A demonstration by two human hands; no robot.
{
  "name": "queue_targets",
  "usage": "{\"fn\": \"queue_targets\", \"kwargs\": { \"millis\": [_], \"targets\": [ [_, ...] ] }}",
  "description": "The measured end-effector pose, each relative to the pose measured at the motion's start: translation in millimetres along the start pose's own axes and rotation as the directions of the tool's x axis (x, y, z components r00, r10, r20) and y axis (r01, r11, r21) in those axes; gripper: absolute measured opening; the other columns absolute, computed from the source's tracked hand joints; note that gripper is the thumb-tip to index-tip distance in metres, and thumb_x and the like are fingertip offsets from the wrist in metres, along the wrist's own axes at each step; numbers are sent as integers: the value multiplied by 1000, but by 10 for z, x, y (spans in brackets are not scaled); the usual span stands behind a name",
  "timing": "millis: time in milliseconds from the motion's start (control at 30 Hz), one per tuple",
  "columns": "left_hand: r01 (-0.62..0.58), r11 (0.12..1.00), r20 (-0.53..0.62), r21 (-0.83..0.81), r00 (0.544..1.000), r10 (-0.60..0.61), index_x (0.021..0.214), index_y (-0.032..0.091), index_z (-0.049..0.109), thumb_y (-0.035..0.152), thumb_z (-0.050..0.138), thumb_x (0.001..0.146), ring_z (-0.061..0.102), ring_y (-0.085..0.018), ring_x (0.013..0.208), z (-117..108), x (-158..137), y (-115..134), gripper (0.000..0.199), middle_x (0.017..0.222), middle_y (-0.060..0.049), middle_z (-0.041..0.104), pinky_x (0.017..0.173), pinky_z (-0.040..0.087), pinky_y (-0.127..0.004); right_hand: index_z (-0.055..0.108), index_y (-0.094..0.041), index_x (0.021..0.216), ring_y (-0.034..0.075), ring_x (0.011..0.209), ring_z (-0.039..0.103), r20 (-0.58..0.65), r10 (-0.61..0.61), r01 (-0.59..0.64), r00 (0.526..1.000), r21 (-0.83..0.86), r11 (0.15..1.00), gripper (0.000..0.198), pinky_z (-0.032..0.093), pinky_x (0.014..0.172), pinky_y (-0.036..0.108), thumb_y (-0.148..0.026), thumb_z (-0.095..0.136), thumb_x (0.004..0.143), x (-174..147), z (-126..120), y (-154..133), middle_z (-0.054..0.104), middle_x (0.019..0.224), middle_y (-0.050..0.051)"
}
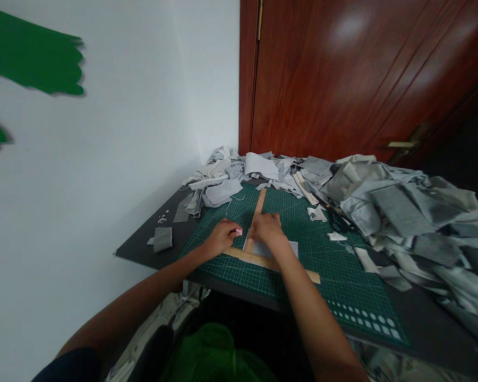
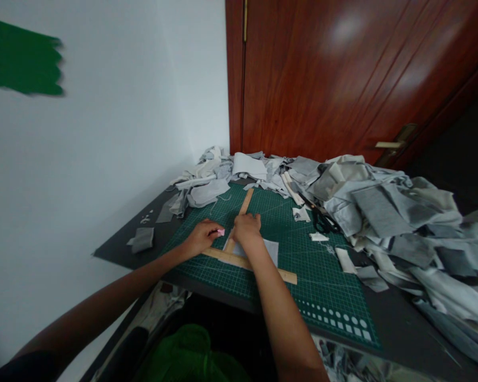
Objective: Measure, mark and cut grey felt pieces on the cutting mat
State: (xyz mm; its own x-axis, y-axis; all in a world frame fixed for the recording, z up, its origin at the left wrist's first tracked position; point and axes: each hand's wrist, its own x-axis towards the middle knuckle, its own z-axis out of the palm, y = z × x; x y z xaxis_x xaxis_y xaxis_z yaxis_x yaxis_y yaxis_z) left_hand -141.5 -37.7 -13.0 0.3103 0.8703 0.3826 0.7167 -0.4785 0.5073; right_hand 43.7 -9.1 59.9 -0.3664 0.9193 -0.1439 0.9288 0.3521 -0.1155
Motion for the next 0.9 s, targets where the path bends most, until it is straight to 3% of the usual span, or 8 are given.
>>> {"fn": "queue_targets", "kwargs": {
  "millis": [133, 233, 300, 400, 500, 567, 733, 900],
  "targets": [
    [35, 999, -7, 37, 999, -35, 92, 19, 74, 12, 67, 86, 67, -21, 97, -101, -45, -64, 11, 99, -6, 76, 92, 46, -34, 78, -19, 94, 31, 117, 59, -37, -58, 59, 998, 29, 998, 28, 28, 103, 44, -36, 84, 72, -40, 29, 93, 72, 119, 14],
    [24, 997, 12, 67, 1000, -25, 115, 19, 71, 21, 63, 93, 64, -24, 108, -136, -103, 28, 24, 114, -9, 73, 99, 46, -38, 78, -18, 94, 30, 116, 58, -57, -80, 83, 995, 50, 995, 29, 29, 101, 43, -38, 84, 73, -69, 39, 130, 72, 116, 14],
    [-41, 981, 60, 191, 998, 31, 126, 19, 66, 24, 60, 96, 61, -26, 116, -109, -152, 145, 31, 124, -10, 69, 103, 45, -41, 78, -16, 95, 31, 115, 57, -69, -85, 89, 994, 55, 995, 32, 30, 100, 41, -38, 84, 72, -79, 29, 137, 72, 115, 15],
    [-128, 932, 94, 340, 990, 102, 126, 21, 66, 26, 62, 94, 53, -31, 127, -21, -226, 339, 32, 136, -12, 60, 107, 43, -46, 77, -13, 101, 30, 116, 56, -93, -103, 109, 990, 62, 992, 33, 32, 98, 39, -35, 79, 76, -79, 9, 147, 71, 118, 17],
    [-311, 898, 208, 310, 944, 255, 125, 23, 66, 28, 66, 93, 55, -30, 122, 68, -295, 508, 32, 127, -10, 65, 112, 38, -49, 76, -14, 101, 29, 115, 56, -110, -135, 144, 985, 79, 986, 27, 33, 97, 37, -31, 73, 81, -77, 13, 185, 70, 119, 16],
    [-352, 893, 222, 278, 929, 297, 125, 25, 65, 30, 67, 93, 56, -29, 122, 119, -339, 615, 32, 124, -8, 66, 111, 39, -48, 77, -15, 100, 29, 115, 56, -122, -155, 167, 980, 100, 981, 25, 33, 98, 38, -32, 69, 84, -79, 33, 232, 70, 119, 15],
    [-317, 917, 283, 241, 927, 246, 129, 22, 61, 33, 66, 95, 54, -30, 124, 260, -426, 908, 37, 130, -9, 64, 108, 44, -46, 78, -21, 103, 28, 117, 57, -127, -192, 212, 973, 172, 962, 29, 35, 99, 39, -44, 63, 92, -48, 113, 398, 69, 121, 10],
    [-210, 946, 232, 245, 961, 153, 126, 19, 63, 31, 64, 95, 56, -30, 122, 387, -479, 1121, 33, 128, -11, 65, 107, 46, -47, 79, -27, 105, 25, 117, 58, -164, -183, 219, 969, 244, 945, 27, 39, 100, 38, -46, 61, 95, -1, 180, 491, 69, 123, 6]
  ]
}}
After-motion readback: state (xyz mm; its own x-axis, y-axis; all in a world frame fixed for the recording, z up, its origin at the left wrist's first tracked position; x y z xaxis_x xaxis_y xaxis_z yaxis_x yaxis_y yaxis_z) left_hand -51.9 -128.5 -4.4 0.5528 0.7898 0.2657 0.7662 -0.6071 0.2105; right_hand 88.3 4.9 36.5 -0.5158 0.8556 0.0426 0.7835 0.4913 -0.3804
